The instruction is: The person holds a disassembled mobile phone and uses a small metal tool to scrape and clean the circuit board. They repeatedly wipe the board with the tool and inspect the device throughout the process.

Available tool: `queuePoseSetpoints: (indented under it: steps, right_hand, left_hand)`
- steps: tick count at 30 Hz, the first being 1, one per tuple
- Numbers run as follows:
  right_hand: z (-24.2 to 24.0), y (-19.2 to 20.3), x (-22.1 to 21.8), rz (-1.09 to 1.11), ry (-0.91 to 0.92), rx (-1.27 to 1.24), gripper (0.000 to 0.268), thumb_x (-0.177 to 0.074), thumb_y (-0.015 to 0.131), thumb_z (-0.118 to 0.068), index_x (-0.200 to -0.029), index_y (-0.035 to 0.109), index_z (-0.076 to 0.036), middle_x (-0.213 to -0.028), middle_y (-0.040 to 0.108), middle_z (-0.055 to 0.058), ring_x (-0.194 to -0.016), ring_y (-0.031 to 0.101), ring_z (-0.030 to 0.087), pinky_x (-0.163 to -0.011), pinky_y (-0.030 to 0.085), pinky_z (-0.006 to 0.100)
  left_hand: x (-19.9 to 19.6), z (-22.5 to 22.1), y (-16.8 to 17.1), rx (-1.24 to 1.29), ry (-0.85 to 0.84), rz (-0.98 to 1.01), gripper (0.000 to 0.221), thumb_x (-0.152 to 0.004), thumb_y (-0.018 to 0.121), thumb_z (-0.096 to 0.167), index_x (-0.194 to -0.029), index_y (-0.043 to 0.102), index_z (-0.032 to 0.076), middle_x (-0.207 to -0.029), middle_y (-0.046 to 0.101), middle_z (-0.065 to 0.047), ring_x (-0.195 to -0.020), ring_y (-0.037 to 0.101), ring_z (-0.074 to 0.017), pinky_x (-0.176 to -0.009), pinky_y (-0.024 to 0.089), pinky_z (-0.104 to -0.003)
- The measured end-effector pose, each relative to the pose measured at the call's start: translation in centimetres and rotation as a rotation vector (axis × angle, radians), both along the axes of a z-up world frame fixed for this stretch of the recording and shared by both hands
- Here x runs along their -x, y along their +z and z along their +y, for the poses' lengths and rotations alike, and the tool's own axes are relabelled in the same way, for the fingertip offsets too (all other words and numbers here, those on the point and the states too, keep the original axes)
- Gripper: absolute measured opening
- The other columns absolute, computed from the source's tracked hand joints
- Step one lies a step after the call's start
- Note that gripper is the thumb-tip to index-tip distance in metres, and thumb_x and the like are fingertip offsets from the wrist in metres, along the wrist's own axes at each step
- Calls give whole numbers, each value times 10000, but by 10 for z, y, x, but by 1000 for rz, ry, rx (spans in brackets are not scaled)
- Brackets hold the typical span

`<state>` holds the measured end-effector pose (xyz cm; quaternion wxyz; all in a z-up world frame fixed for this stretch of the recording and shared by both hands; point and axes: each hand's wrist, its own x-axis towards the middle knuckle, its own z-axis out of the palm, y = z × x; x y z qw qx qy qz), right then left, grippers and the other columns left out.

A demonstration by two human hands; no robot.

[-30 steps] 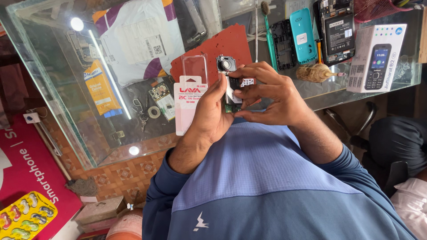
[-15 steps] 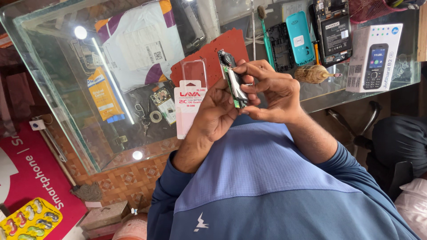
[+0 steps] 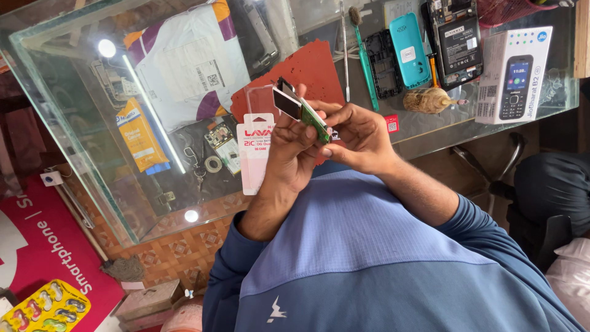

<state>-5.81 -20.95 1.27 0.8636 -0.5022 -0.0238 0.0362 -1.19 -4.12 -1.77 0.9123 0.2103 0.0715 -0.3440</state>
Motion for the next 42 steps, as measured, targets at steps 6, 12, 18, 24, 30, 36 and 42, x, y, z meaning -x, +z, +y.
queuePoseSetpoints:
  steps: [6, 12, 18, 24, 30, 36, 42]
  right_hand:
    - [-1, -11, 11, -61, -151, 145, 337, -979, 708, -111, -1219, 578, 85, -1455, 573, 276, -1403, 582, 256, -1217, 490, 421]
    - [-40, -36, 24, 112, -515, 522, 181, -1152, 551, -91, -1126, 604, 81, -1099, 741, 183, -964, 735, 172, -863, 640, 316]
    - [-34, -38, 53, 76, -377, 989, 79, -977, 606, 25, -899, 618, 27, -862, 743, 101, -718, 733, 140, -606, 580, 301]
    - [-33, -22, 68, -192, -97, 1278, 98, -825, 734, -15, -844, 639, -28, -700, 626, 93, -591, 634, 260, -558, 515, 382]
    - [-66, -1, 79, -533, -400, 1253, 62, -794, 642, 14, -760, 601, -18, -693, 624, 102, -530, 591, 243, -457, 445, 357]
    - [-109, 9, 101, -292, -932, 1228, 166, -924, 572, 34, -771, 512, 8, -705, 609, 125, -614, 674, 226, -538, 493, 275]
    - [-159, 20, 81, -119, -1147, 1297, 31, -1014, 609, 88, -1011, 620, 117, -892, 675, 166, -787, 679, 194, -667, 527, 262]
  left_hand:
    - [0, 8, -22, -170, 48, -23, 615, -911, 751, -52, -1472, 549, 95, -1117, 755, -102, -1020, 745, -193, -883, 623, -330]
    - [-13, 33, -39, -331, 152, -50, 316, -927, 786, -53, -1224, 689, -1, -1016, 774, -124, -894, 742, -193, -704, 561, -298]
    - [-23, 29, -34, -460, 157, -91, 394, -871, 758, -81, -1249, 712, 20, -885, 735, -64, -730, 677, -145, -644, 547, -299]
    - [-21, 20, -34, -511, 121, -235, 251, -934, 744, -113, -1171, 672, -71, -984, 748, -110, -832, 691, -159, -739, 564, -330]
    - [-24, 11, -24, -552, 81, -322, 363, -896, 706, -122, -1252, 655, -70, -1002, 739, -82, -903, 707, -145, -829, 586, -317]
    - [-24, -1, -21, -615, 63, -407, 381, -880, 731, -119, -1252, 659, -74, -997, 730, -64, -887, 695, -122, -841, 583, -289]
    - [-21, -6, -27, -742, 4, -581, 233, -907, 770, -78, -1126, 693, -79, -942, 739, -68, -813, 672, -89, -760, 553, -241]
